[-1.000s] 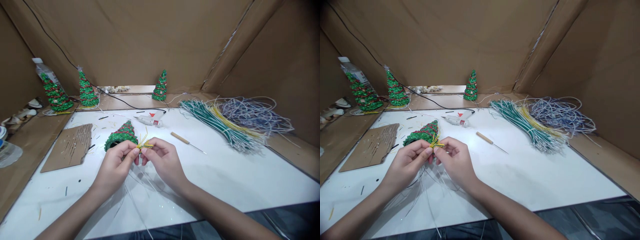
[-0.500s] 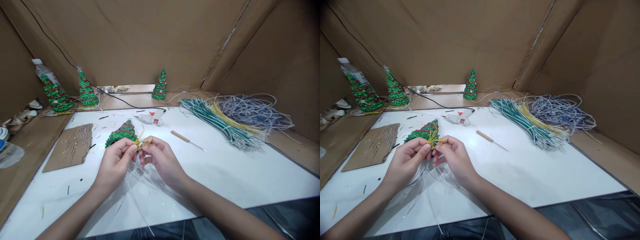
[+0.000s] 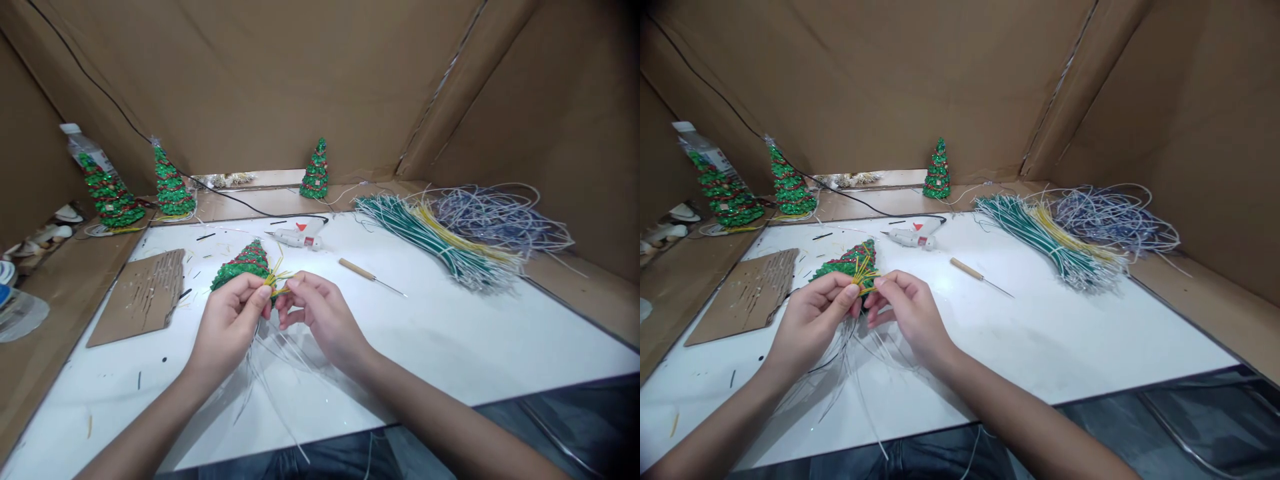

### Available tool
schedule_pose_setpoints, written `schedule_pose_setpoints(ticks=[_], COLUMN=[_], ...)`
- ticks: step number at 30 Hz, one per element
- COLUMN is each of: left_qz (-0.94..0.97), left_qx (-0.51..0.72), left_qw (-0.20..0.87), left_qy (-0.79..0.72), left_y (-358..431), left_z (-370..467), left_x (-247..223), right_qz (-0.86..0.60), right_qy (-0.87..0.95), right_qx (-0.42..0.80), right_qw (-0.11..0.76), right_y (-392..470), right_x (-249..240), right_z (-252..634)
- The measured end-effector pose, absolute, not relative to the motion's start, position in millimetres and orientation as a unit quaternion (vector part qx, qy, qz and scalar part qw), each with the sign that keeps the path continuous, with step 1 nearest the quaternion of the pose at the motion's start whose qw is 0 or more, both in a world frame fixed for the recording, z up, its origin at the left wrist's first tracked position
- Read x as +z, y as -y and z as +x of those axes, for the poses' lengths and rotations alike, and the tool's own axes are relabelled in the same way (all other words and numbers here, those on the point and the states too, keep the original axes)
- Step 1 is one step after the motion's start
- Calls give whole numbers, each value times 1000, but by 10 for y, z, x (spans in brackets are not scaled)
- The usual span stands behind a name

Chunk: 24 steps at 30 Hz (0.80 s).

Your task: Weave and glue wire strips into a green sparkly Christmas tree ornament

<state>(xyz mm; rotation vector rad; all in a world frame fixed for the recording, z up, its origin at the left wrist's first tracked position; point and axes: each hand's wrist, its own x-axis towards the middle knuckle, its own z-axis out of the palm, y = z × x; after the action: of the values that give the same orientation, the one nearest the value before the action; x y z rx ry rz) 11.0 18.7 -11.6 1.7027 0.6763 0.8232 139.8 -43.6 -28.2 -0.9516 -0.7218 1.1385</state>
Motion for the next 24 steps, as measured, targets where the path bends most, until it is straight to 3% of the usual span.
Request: schedule_pose_setpoints(ticks=[24], left_qz=[740], left_qx=[347], left_qw=[499], left_qy=[-289], left_y=[-192], left_z=[118], left_x=[-189], right_qz=[-468], right_qy=[374], right_qx=[438], right_qw=[670], right_y=[488], right_x=[-228], right_z=[1389])
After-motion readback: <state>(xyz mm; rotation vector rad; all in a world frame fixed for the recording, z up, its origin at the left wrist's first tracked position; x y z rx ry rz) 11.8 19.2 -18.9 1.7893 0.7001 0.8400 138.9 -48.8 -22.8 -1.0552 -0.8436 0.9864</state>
